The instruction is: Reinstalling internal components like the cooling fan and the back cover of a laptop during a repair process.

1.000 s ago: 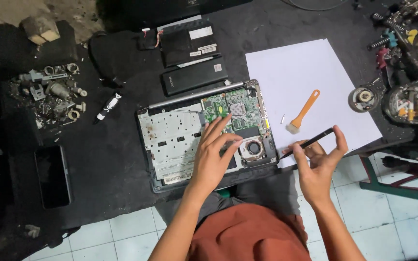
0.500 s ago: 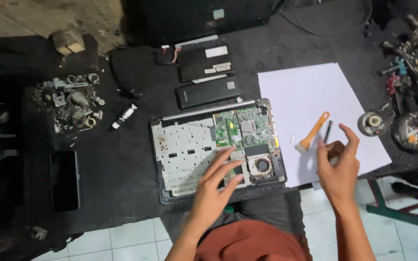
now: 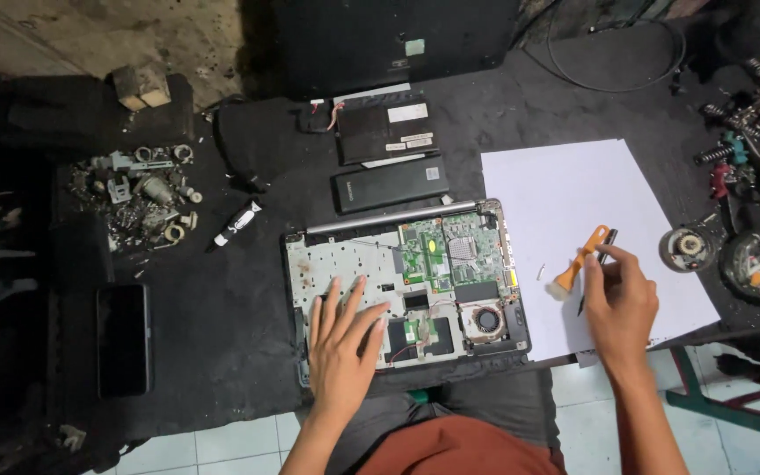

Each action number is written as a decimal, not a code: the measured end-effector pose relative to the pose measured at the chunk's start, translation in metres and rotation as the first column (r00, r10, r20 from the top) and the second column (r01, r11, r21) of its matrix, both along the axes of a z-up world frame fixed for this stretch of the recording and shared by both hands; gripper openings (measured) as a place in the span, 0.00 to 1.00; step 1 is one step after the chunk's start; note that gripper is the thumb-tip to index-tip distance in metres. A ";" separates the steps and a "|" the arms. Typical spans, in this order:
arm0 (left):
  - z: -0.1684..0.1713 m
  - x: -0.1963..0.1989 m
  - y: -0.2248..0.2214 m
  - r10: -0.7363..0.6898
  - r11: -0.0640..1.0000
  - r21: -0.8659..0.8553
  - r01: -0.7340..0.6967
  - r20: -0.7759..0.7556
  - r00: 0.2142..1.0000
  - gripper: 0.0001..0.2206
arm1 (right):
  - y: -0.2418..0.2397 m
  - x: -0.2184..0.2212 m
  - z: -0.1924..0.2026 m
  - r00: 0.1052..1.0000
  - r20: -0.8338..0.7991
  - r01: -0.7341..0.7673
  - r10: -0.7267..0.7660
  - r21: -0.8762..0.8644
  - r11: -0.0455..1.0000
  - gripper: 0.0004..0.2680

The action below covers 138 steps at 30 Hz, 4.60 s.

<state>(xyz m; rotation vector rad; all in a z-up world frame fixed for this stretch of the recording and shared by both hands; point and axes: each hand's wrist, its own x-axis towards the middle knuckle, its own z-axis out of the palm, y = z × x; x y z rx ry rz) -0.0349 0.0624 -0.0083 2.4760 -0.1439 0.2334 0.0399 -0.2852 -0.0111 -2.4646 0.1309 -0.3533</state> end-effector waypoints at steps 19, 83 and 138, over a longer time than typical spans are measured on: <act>-0.004 0.005 -0.003 0.126 0.992 -0.038 -0.123 0.077 0.989 0.11 | 0.050 0.041 0.015 0.992 0.100 -0.092 0.079 0.124 0.988 0.03; 0.069 -0.050 0.036 0.138 0.639 -0.582 -0.503 -0.556 0.820 0.22 | 0.179 0.035 0.080 0.333 -0.431 -0.764 0.839 0.398 0.508 0.14; 0.013 0.012 0.022 -0.097 0.993 -0.084 0.083 -0.181 0.979 0.21 | 0.130 -0.038 0.009 0.583 0.078 -0.718 0.809 -0.416 0.558 0.04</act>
